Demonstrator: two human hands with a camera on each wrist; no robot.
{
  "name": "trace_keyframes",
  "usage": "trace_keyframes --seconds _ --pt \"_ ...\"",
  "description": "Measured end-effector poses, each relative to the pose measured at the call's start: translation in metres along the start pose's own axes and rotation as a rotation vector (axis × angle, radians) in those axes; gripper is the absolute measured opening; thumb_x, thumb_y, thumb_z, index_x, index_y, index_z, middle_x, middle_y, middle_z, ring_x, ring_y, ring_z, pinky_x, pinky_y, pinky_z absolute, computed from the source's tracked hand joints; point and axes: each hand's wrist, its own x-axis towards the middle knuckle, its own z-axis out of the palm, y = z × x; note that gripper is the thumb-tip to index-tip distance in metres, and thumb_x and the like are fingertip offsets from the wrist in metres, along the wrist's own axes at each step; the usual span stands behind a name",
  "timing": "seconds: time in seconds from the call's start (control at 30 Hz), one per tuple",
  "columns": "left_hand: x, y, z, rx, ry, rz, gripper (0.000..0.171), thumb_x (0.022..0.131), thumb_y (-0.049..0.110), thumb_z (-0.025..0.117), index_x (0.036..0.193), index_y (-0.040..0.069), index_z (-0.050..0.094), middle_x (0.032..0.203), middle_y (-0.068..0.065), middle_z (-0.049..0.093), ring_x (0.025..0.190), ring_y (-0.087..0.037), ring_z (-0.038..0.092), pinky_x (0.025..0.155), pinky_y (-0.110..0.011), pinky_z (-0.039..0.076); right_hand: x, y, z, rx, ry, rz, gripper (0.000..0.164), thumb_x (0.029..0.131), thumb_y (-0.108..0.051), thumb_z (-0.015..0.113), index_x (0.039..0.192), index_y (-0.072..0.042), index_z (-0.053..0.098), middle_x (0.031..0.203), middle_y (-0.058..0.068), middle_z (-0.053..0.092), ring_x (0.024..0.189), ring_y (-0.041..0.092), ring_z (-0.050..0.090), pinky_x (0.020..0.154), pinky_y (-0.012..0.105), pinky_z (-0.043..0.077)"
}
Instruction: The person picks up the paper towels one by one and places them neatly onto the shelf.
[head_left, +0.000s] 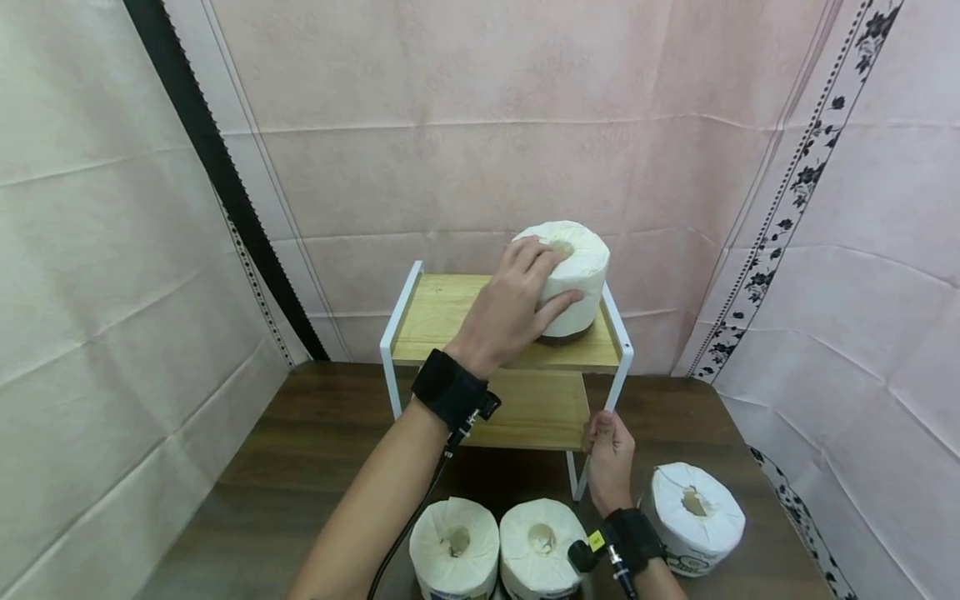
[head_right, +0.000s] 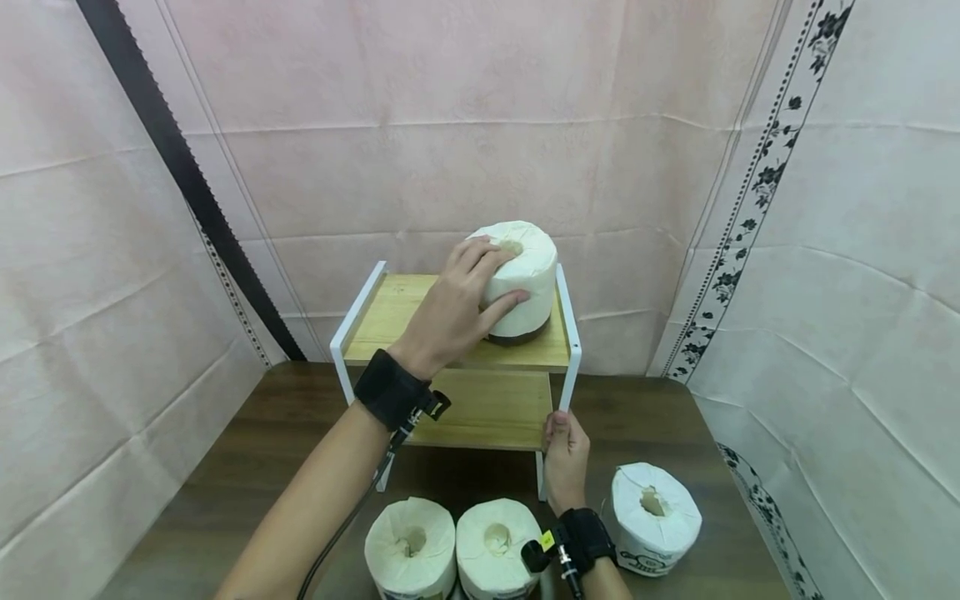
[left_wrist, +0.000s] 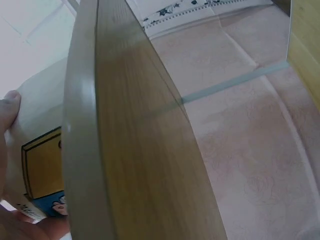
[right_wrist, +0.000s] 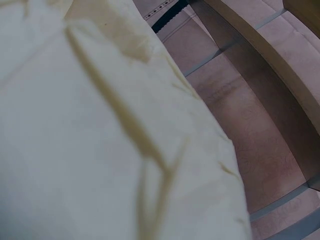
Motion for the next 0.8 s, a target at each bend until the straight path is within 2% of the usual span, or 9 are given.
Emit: trace_keyframes --seconds 0.2,0.5,0.67,0.8 --pt "0.0056 -0.0018 -0.0050 0.008 -0.046 -0.049 0.052 0.096 0.048 0.054 0.133 0.011 0.055 0.125 -0.003 0.052 0.128 -0.020 0.038 0.095 -0.027 0.040 0.0008 -0.0029 0.0042 -0.020 -0.016 -0.004 0.036 0.106 -0.020 0.034 0.084 0.006 0.045 0.066 0.008 0.036 0.055 0.025 0.034 0.050 0.028 0.030" --pt "0.0028 0.0033 -0.0035 0.039 -0.138 -0.093 0.053 0.096 0.050 0.052 0.135 0.014 0.053 0.128 -0.004 0.050 0.130 -0.019 0.037 0.087 -0.025 0.045 -0.0078 -0.0006 -0.0010 -0.084 -0.013 0.025 0.037 0.106 -0.025 0.033 0.084 0.002 0.045 0.066 0.010 0.035 0.058 0.035 0.032 0.049 0.029 0.031" --pt "0.0047 0.0055 -0.0063 0.111 -0.157 -0.089 0.054 0.097 0.053 0.050 0.135 0.015 0.054 0.129 -0.002 0.052 0.128 -0.018 0.039 0.088 -0.026 0.047 -0.0080 0.0004 -0.0032 -0.076 -0.029 0.025 0.036 0.106 -0.025 0.032 0.083 0.001 0.044 0.065 0.007 0.035 0.056 0.030 0.032 0.048 0.029 0.030" --pt "0.0085 0.0080 -0.0104 0.178 -0.161 -0.074 0.055 0.097 0.054 0.049 0.135 0.015 0.055 0.129 -0.002 0.054 0.128 -0.018 0.043 0.095 -0.029 0.045 -0.0048 0.0002 -0.0050 -0.054 -0.041 0.017 0.036 0.106 -0.023 0.032 0.083 0.001 0.044 0.065 0.007 0.035 0.054 0.023 0.033 0.048 0.029 0.030"
